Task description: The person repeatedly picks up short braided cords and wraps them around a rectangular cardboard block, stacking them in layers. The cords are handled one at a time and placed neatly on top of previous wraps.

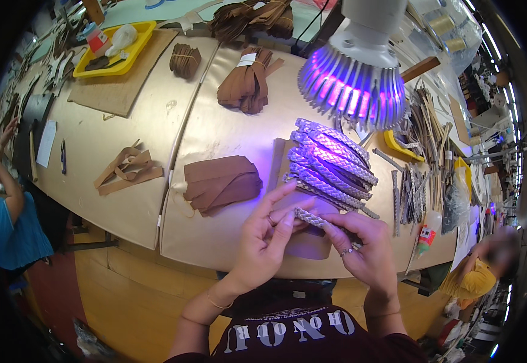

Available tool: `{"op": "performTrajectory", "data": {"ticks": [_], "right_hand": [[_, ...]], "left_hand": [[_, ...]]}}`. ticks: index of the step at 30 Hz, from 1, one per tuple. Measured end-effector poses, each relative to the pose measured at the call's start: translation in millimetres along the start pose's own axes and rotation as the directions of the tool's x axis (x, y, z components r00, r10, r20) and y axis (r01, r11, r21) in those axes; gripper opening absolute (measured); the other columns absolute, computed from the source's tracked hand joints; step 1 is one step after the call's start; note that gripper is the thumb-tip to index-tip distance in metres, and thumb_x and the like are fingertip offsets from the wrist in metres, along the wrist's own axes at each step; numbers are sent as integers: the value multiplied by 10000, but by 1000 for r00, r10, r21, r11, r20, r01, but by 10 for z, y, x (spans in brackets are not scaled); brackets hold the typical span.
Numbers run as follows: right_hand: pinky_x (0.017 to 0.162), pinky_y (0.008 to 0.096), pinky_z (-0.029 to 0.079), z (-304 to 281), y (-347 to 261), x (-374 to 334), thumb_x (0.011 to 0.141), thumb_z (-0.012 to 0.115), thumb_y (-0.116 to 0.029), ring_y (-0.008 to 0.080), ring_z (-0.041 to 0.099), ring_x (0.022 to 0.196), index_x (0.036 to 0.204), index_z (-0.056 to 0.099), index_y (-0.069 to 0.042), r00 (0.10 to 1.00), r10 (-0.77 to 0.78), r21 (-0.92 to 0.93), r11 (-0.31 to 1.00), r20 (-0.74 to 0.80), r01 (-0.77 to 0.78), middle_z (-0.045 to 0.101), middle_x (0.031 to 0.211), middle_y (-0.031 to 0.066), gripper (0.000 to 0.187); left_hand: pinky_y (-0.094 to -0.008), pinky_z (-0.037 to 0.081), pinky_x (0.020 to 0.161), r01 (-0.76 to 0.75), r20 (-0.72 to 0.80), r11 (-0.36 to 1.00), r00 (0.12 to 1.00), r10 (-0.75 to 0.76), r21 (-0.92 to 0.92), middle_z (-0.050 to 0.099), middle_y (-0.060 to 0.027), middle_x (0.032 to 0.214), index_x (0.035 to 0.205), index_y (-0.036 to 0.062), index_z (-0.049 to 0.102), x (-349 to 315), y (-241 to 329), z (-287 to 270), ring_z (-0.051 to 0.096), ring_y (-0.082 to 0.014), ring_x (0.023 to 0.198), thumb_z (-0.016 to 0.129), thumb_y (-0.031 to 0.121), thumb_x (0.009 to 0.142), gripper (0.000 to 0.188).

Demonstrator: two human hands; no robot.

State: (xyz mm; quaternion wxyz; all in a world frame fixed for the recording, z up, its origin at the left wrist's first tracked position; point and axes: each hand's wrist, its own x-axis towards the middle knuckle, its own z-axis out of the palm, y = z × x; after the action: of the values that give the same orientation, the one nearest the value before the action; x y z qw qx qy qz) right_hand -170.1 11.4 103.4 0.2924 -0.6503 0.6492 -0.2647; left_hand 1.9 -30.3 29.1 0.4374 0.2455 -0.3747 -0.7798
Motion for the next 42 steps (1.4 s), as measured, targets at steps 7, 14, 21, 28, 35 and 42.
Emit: {"op": "performTrajectory", "data": {"ticks": [7,14,21,28,35,42], "right_hand": [[826,342,563,97,-99,136,886,521,106,268,625,1050,1495,159,-51,951,282,807,587,-127,-66,523,1118,134,726],[968,423,515,295,-121,298,884,480,165,287,573,1151,1530,22,-179,795,252,684,682,-551,258,401,1227,121,863],[1014,454,434,172,57,129,859,631,3,345,487,1238,1469,280,-80,659,-185,-170,982,-729,88,390,1366,156,708],[774,354,460,-160,-144,-264,824,737,-247,180,634,863,1116,671,-107,981,-98,-528,831,170,175,664,895,32,331],[518,226,365,155,-209,-69,851,646,25,89,499,524,1126,566,-14,979,156,2,988,-128,-157,567,610,21,288],[595,172,359,290,-201,155,845,623,40,15,484,619,1123,470,-36,944,331,80,941,-15,-329,546,639,-34,326]], "left_hand": [[-339,456,1019,-5,-4,1000,1000,6,25,590,-203,1254,1395,-11,357,-60,40,-142,592,-233,1157,476,52,1000,417],[-291,492,948,63,66,997,996,-60,-47,631,-163,1166,1357,-14,404,-96,12,67,621,-190,1097,562,-7,948,439],[-288,522,892,51,56,990,997,-59,133,690,-139,1032,1281,-36,481,42,66,60,670,-185,988,565,-27,938,354],[-292,546,825,-12,139,940,990,-38,342,700,-126,1030,1143,-33,597,-192,109,-132,692,-197,954,607,-42,894,250],[-334,532,740,-245,-61,655,911,408,715,652,-125,1036,1101,27,661,-350,-342,-178,667,-245,851,728,75,808,304],[-355,493,711,-254,5,503,896,444,826,571,-97,1085,1140,51,654,-390,-509,-134,599,-243,823,757,181,774,402]]}}
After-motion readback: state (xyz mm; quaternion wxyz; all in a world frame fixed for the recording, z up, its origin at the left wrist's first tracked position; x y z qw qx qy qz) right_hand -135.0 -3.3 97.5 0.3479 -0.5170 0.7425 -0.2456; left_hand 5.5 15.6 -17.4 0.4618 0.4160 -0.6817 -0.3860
